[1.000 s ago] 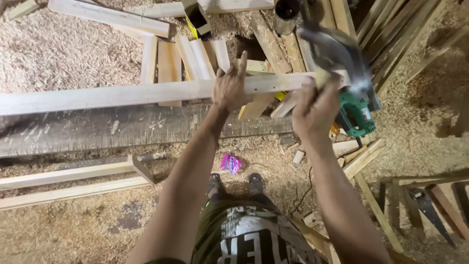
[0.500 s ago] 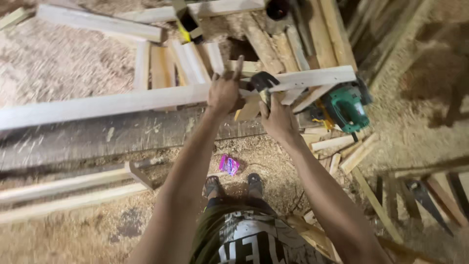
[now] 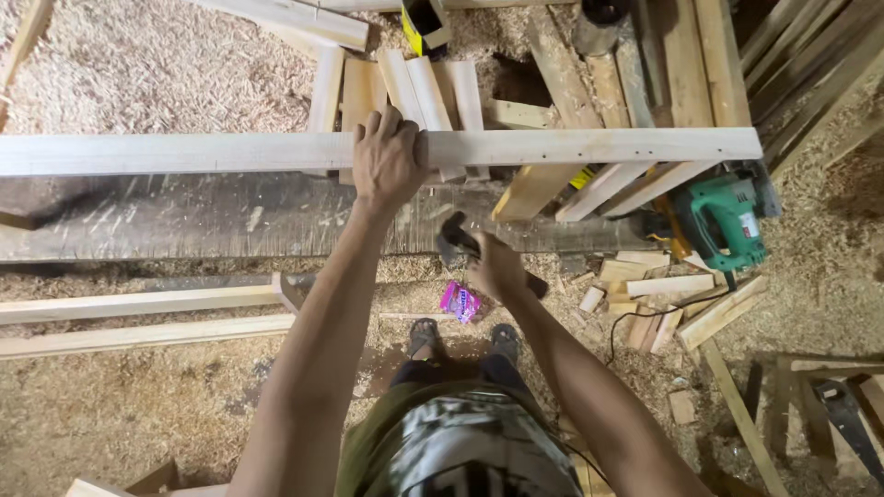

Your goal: The person hammers nails into a long wooden rail resting on a workbench, positioning small nails with one hand and driving them in with a hammer held in the other. They repeatedly reposition the rail and hammer nails at different points along it, occasionally steadying the wood with their free hand.

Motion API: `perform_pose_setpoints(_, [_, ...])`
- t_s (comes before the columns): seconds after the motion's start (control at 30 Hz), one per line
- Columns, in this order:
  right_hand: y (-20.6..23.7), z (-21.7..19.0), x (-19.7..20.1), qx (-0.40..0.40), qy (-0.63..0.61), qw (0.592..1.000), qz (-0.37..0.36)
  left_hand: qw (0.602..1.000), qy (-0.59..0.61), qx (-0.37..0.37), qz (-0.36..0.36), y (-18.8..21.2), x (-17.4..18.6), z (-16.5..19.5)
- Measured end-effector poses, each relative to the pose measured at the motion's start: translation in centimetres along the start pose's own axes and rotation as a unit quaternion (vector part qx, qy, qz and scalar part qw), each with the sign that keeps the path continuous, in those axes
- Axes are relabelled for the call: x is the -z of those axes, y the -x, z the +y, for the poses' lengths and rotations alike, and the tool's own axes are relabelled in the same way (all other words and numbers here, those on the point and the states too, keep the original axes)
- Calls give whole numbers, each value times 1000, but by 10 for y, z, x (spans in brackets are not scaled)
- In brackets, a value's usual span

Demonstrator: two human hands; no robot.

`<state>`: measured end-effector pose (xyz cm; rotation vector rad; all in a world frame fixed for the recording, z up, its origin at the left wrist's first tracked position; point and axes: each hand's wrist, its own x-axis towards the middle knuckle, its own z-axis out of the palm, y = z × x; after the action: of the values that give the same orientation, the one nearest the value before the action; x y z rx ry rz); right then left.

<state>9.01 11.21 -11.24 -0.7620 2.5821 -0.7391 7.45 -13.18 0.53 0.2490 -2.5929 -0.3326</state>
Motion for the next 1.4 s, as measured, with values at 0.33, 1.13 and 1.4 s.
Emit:
perform_pose_setpoints(0.33, [-61, -9, -59, 58, 62, 994, 68, 999, 17, 10, -34, 20, -10, -1])
perform_pose_setpoints(1.13, [-181, -27, -2, -222, -216, 949, 61, 1000, 8, 8, 14, 9, 2, 12])
perform_pose_setpoints(1.4, [-221, -22, -23, -255, -285, 918, 108, 999, 16, 28, -10, 0, 7, 9])
